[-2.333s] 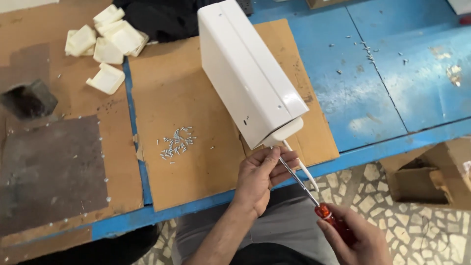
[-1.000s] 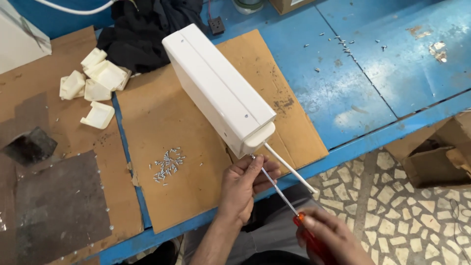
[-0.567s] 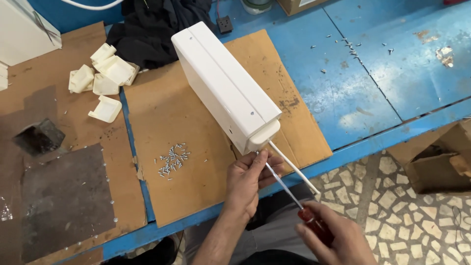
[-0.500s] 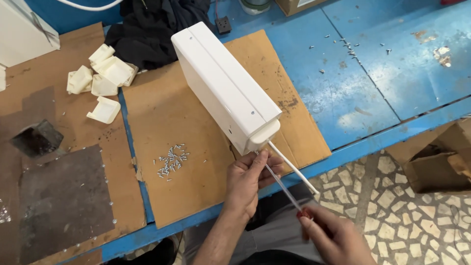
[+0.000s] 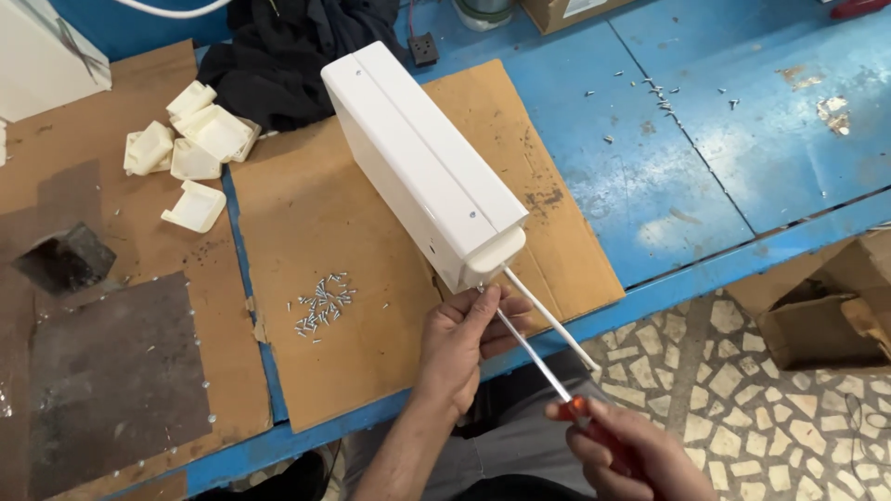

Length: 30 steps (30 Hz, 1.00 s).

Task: Assembling a white plastic hardware enclosure using a screwdriver to pry and align components.

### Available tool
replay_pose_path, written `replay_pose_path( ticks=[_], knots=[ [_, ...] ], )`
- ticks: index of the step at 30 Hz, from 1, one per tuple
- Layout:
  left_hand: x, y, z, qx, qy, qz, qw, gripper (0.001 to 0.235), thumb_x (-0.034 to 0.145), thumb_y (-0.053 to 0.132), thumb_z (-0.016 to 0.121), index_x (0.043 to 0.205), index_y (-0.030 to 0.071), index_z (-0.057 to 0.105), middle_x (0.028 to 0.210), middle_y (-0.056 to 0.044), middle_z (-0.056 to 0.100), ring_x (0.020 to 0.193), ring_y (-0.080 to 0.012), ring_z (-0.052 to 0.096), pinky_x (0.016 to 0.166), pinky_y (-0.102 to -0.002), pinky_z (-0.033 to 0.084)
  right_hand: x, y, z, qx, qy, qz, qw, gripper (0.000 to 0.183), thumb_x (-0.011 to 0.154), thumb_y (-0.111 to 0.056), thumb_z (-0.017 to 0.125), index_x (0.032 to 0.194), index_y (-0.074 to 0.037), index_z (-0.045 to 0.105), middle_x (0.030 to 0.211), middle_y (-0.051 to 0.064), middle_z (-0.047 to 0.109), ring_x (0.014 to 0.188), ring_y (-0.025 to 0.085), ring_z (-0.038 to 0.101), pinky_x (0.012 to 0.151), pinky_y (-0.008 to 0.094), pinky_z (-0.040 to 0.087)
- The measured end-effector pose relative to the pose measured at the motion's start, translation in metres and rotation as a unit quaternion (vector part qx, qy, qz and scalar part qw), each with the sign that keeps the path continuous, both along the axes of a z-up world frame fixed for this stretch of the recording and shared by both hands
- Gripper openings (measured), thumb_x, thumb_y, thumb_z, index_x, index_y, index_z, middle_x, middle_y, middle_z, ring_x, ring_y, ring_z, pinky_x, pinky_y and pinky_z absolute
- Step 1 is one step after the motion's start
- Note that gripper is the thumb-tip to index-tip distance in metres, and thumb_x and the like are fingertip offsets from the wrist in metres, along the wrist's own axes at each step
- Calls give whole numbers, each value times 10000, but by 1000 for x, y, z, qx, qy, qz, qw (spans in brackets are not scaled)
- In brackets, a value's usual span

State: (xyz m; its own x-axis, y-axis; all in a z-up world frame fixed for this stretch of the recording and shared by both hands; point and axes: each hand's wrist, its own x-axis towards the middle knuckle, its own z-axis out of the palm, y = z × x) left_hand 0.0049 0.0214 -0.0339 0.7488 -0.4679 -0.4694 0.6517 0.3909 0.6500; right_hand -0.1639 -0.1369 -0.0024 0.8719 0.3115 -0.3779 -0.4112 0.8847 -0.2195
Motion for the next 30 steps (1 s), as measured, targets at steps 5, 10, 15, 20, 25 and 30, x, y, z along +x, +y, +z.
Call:
replay_pose_path(
  ticks=[5, 10, 15, 20, 25, 30],
  knots=[
    [-2, 1, -7, 9, -30, -12, 999, 208, 992, 238, 656, 1023, 44, 726, 944, -117, 795, 795, -197, 771, 688, -329, 645, -3, 10, -8, -711, -342, -122, 602, 409, 1178, -307, 606, 1317, 73, 546, 988, 151, 672, 767, 239, 701, 639, 356, 577],
    [2, 2, -3, 7, -31, -27, 999, 214, 1008, 234, 648, 1039, 39, 730, 954, -120, 795, 808, -184, 767, 689, -306, 635, -9, -13, -17, -287, -117, 34, 950, 407, 1107, -289, 597, 1310, 63, 615, 885, 80, 699, 661, 98, 591, 567, 240, 479],
    [5, 8, -8, -9, -42, -54, 998, 206, 987, 236, 639, 1039, 59, 729, 931, -95, 791, 815, -179, 781, 678, -291, 632, -5, -8, -19, -80, -61, 24, 995, 427, 1088, -210, 663, 1278, 172, 646, 897, 158, 753, 604, 128, 625, 503, 272, 487],
    [1, 2, 0, 52, -75, -33, 995, 232, 1018, 233, 647, 993, 22, 739, 918, -108, 786, 807, -169, 767, 675, -290, 635, -13, 7, -26, -832, -102, -42, 544, 359, 888, -172, 709, 1232, -71, 698, 944, 42, 821, 845, 111, 804, 717, 231, 606],
    [18, 30, 29, 174, -154, -74, 970, 247, 943, 286, 675, 973, 55, 755, 880, -59, 806, 761, -119, 776, 634, -253, 619, -17, 19, -48, -799, -40, -55, 597, 332, 859, -151, 738, 1181, -76, 721, 897, 52, 793, 792, 113, 785, 707, 229, 596],
    [65, 51, 60, 353, -296, 13, 888, 322, 891, 318, 800, 865, -2, 776, 726, -47, 732, 624, -62, 602, 530, -225, 464, 2, 3, -3, -292, 56, 13, 955, 390, 858, -303, 705, 1150, -56, 786, 709, 14, 730, 449, 33, 555, 380, 206, 416]
  ],
)
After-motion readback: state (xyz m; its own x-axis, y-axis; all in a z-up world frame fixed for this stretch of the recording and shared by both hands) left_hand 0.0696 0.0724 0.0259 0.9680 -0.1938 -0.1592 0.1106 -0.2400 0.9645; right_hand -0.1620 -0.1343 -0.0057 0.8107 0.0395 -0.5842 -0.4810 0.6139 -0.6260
